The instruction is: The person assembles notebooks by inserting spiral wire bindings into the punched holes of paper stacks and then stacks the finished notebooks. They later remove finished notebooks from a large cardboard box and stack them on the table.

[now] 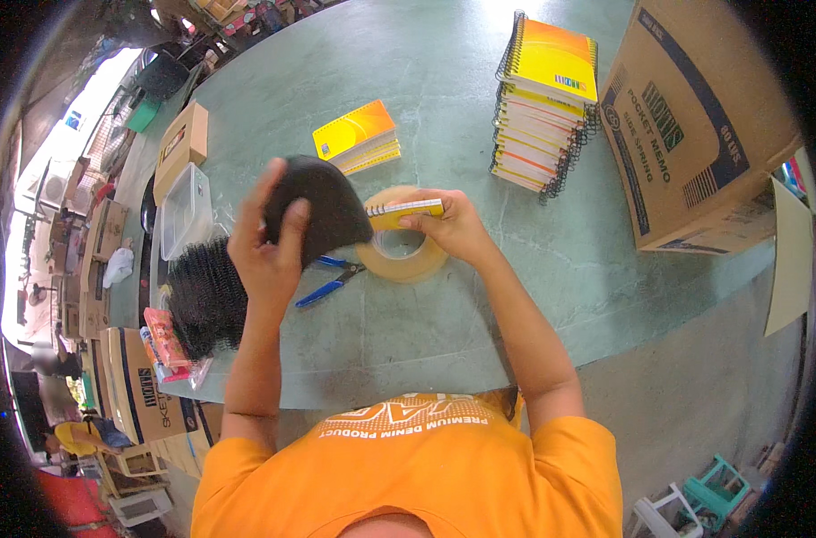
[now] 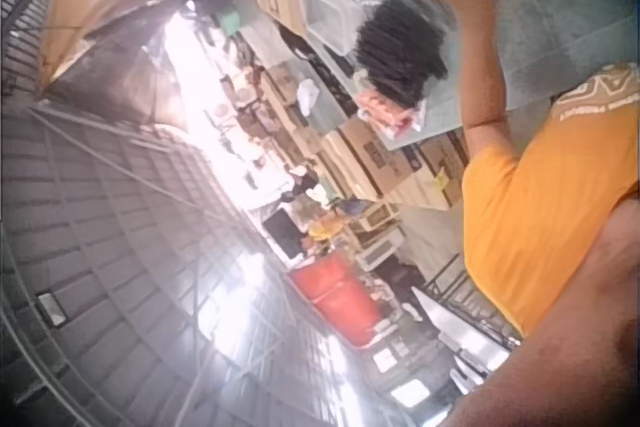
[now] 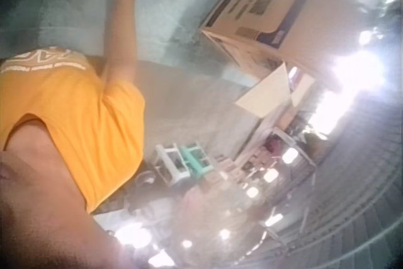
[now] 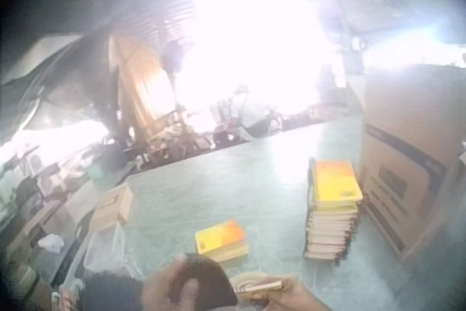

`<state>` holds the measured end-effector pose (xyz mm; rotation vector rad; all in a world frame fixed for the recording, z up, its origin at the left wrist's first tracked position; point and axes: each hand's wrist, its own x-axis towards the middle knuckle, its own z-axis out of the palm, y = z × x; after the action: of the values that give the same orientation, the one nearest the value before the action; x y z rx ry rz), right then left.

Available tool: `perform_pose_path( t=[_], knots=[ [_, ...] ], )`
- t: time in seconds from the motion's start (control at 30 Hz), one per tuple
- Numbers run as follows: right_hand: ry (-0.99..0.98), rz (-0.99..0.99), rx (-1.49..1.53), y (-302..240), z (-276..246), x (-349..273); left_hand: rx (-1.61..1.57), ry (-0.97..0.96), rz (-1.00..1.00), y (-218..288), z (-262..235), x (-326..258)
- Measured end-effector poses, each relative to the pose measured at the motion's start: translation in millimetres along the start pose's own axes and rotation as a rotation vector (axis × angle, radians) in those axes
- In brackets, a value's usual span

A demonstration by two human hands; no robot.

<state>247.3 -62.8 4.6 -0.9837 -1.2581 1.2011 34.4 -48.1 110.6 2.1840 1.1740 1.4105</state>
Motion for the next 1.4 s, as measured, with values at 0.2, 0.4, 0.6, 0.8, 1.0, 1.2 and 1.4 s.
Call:
perform_pose_path(
  t=[0.2, 0.4, 0.6, 0.8, 1.0, 1.2, 1.4],
  knots=[
    [-0.002, 0.025, -0.032, -3.6, -0.8, -4.4, 0.098, -0.360, 0.130, 2.0, 16.9, -13.6],
    [0.017, -0.009, -0.209, -6.0, -3.1, -6.0, 0.137, -0.615, 0.227, 11.4, 26.3, -18.2],
    [0.014, -0.090, -0.097, -11.4, 4.7, -5.2, 0.093, -0.463, 0.130, 12.3, 31.0, -18.1],
    [-0.047, -0.001, -0.002, -11.9, 5.2, -8.5, 0.000, -0.430, 0.143, 5.6, 36.9, -30.2],
    [0.024, 0.027, -0.029, -15.6, 7.3, -8.5, 0.069, -0.440, 0.266, 14.2, 44.4, -43.3],
    [0.022, -0.019, -0.351, 4.9, -6.5, -9.1, 0.080, -0.500, 0.411, 8.0, 84.5, -4.6],
    [0.091, 0.062, -0.264, -1.8, -0.9, -7.2, -0.050, -0.705, 0.328, 2.3, 79.9, 10.8]
  ],
)
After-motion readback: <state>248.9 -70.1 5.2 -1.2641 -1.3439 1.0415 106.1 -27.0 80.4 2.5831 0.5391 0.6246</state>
